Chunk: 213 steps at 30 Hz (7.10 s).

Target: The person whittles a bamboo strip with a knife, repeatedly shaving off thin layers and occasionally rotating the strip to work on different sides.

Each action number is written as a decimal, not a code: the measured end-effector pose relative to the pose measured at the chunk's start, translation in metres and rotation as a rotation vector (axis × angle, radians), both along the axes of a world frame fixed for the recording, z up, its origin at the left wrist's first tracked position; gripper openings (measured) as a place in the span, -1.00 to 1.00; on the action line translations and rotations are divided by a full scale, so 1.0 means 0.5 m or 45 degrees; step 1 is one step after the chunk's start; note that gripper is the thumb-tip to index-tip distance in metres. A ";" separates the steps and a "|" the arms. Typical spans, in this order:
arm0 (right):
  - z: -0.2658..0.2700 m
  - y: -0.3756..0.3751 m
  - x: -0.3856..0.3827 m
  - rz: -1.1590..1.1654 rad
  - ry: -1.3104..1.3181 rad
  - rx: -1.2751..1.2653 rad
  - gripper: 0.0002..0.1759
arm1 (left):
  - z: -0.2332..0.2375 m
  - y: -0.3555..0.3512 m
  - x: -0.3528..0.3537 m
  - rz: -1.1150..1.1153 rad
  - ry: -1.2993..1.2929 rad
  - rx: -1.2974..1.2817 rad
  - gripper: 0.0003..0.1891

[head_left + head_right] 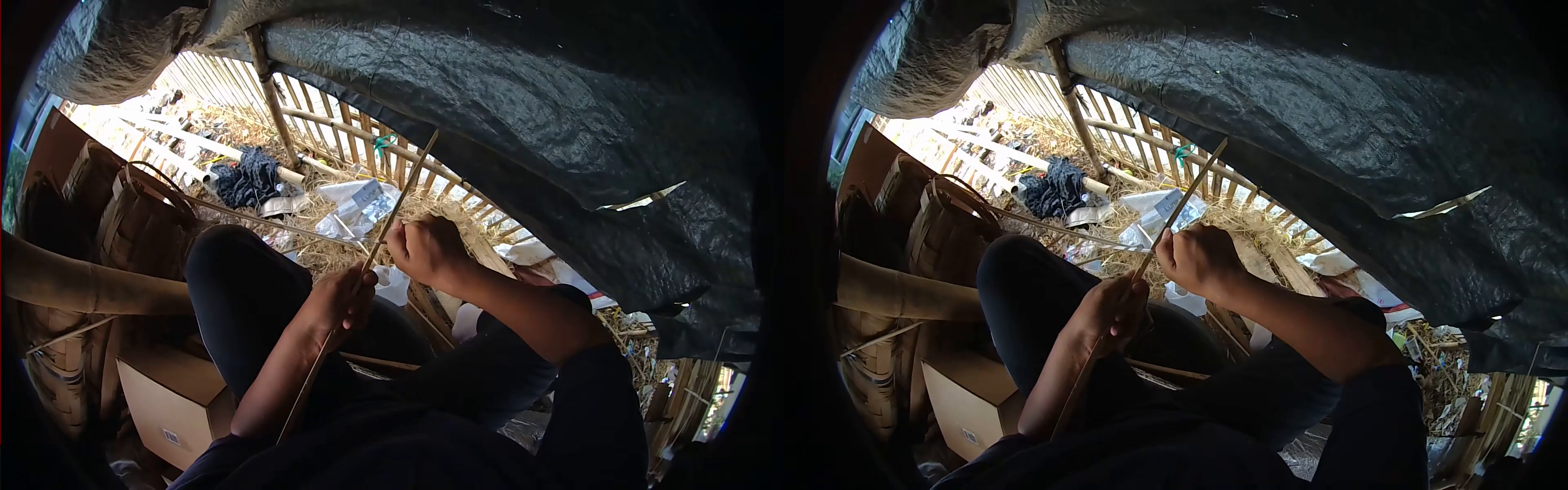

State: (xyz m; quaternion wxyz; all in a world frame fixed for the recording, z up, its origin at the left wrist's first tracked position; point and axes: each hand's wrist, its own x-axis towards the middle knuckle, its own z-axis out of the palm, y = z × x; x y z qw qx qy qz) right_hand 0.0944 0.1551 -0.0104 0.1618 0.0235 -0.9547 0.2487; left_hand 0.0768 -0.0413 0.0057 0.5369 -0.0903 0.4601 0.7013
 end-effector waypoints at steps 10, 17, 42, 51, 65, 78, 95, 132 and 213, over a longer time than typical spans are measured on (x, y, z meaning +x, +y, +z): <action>-0.015 0.014 -0.020 -0.060 -0.010 0.084 -0.51 | 0.025 -0.002 0.005 -0.001 0.082 -0.106 -0.63; -0.047 0.063 -0.057 -0.103 -0.107 0.172 -0.48 | 0.007 -0.002 0.014 0.018 -0.038 -0.040 -0.63; -0.020 0.003 -0.019 -0.015 -0.109 0.126 -0.52 | 0.013 -0.028 0.018 0.082 -0.259 0.147 -0.67; -0.012 0.009 -0.028 -0.010 -0.195 0.113 -0.51 | 0.013 -0.026 0.022 0.028 -0.185 0.041 -0.66; -0.028 0.028 -0.044 -0.174 -0.264 0.178 -0.54 | 0.017 -0.029 0.017 0.064 -0.057 0.024 -0.65; -0.028 0.027 -0.045 -0.031 -0.222 -0.004 -0.56 | 0.013 -0.023 0.011 0.112 -0.264 0.124 -0.67; -0.034 0.092 -0.088 -0.265 -0.299 0.234 -0.45 | 0.013 -0.029 0.017 0.093 -0.202 0.073 -0.65; 0.032 0.040 -0.051 -0.122 -0.402 0.180 -0.52 | 0.023 -0.036 0.021 0.043 -0.273 0.167 -0.62; 0.033 0.167 -0.051 0.042 -0.387 -0.825 -0.55 | 0.066 -0.032 0.035 0.059 -0.158 0.282 -0.61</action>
